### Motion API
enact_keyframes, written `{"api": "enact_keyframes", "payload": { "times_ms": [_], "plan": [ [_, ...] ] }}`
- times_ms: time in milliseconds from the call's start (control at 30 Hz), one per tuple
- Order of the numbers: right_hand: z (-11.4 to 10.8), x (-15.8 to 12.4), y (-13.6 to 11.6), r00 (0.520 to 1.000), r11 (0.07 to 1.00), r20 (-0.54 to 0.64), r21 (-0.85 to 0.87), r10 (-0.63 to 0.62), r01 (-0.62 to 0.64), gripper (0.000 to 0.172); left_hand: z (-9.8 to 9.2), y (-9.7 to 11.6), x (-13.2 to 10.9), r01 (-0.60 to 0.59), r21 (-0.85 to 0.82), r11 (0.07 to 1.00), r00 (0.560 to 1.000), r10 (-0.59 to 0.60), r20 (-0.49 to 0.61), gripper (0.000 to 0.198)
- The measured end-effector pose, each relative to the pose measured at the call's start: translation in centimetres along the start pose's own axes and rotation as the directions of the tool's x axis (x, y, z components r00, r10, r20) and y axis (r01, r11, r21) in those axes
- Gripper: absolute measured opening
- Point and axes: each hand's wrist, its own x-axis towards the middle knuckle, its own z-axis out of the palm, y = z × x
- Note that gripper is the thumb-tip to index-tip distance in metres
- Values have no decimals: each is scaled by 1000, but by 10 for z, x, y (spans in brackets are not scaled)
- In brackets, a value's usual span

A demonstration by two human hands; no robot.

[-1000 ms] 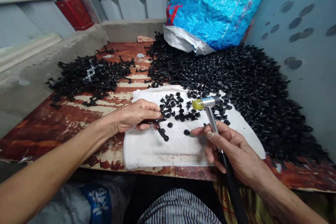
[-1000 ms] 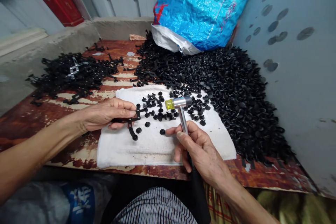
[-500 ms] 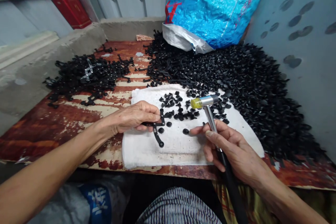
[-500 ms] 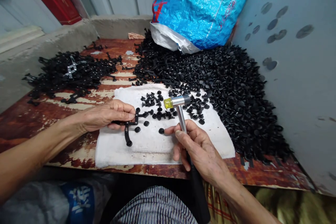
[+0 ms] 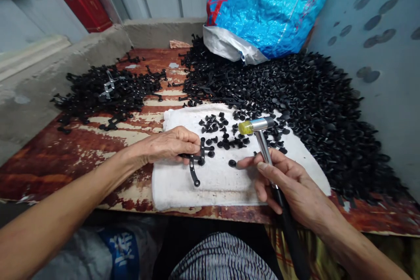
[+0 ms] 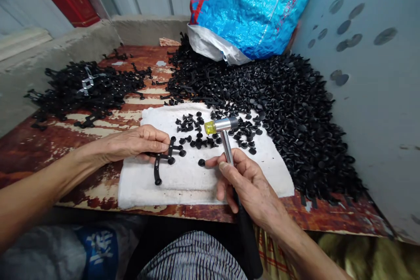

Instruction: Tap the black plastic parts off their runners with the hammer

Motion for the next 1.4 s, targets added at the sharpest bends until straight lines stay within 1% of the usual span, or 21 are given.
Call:
{"api": "enact_keyframes", "payload": {
  "times_ms": [300, 600, 700, 767, 800, 833, 867, 900, 933, 1000, 1033, 1100, 1133, 1167, 1200, 1300, 1333, 1367, 1400],
  "plan": [
    [-2, -1, 2, 1000, 1000, 1, -4, -1, 1, 34, -4, -5, 5, 32, 13, 999, 999, -32, 5, 25],
    [-1, 1, 0, 1000, 1000, -3, -8, -1, 1, 34, -4, -4, 6, 48, 12, 999, 999, -48, 19, 25],
    [-2, 0, 5, 1000, 998, -14, -56, 1, -2, 34, -4, -4, 7, 49, 1, 999, 999, -49, 19, 24],
    [-3, -2, 8, 999, 990, -43, -142, -25, 18, 35, -4, -4, 8, 56, -1, 998, 998, -56, 15, 22],
    [-2, -4, 8, 996, 975, -58, -218, -61, 47, 35, -3, -5, 9, 64, 4, 998, 998, -64, 13, 21],
    [-1, -6, 7, 990, 945, -69, -313, -123, 95, 33, -3, -5, 9, 70, 14, 997, 997, -70, 9, 20],
    [0, -9, 6, 976, 894, -64, -417, -208, 163, 31, -3, -5, 9, 74, 27, 997, 997, -75, 6, 20],
    [2, -12, 3, 953, 823, -38, -516, -300, 238, 30, -3, -5, 9, 70, 44, 997, 998, -70, 1, 19],
    [5, -15, 0, 921, 738, 5, -596, -389, 315, 33, -3, -4, 9, 58, 63, 996, 998, -59, 1, 19],
    [11, -21, -6, 842, 583, 102, -678, -530, 448, 47, -4, -3, 9, 21, 111, 994, 1000, -23, 13, 19],
    [13, -23, -8, 806, 526, 144, -690, -574, 498, 53, -5, -1, 9, -1, 137, 991, 1000, -2, 20, 19],
    [16, -23, -7, 764, 458, 195, -701, -615, 547, 63, -8, 2, 10, -41, 182, 982, 999, 35, 38, 18],
    [17, -22, -4, 757, 442, 210, -704, -619, 557, 67, -10, 4, 11, -60, 201, 978, 997, 50, 52, 17],
    [16, -20, 1, 761, 439, 221, -705, -610, 557, 68, -12, 5, 12, -79, 217, 973, 996, 66, 68, 17],
    [15, -17, 5, 775, 446, 230, -708, -588, 548, 68, -14, 6, 13, -98, 232, 968, 993, 79, 91, 17],
    [11, -10, 16, 842, 482, 257, -724, -475, 493, 63, -20, 8, 16, -139, 267, 954, 983, 99, 158, 20],
    [10, -10, 16, 852, 485, 261, -730, -454, 482, 62, -21, 9, 16, -145, 276, 950, 980, 100, 172, 21],
    [11, -11, 14, 851, 478, 264, -735, -453, 482, 61, -22, 8, 17, -151, 283, 947, 978, 102, 182, 21],
    [12, -13, 10, 836, 458, 264, -738, -481, 496, 62, -22, 8, 17, -158, 289, 944, 976, 105, 191, 22]
  ]
}}
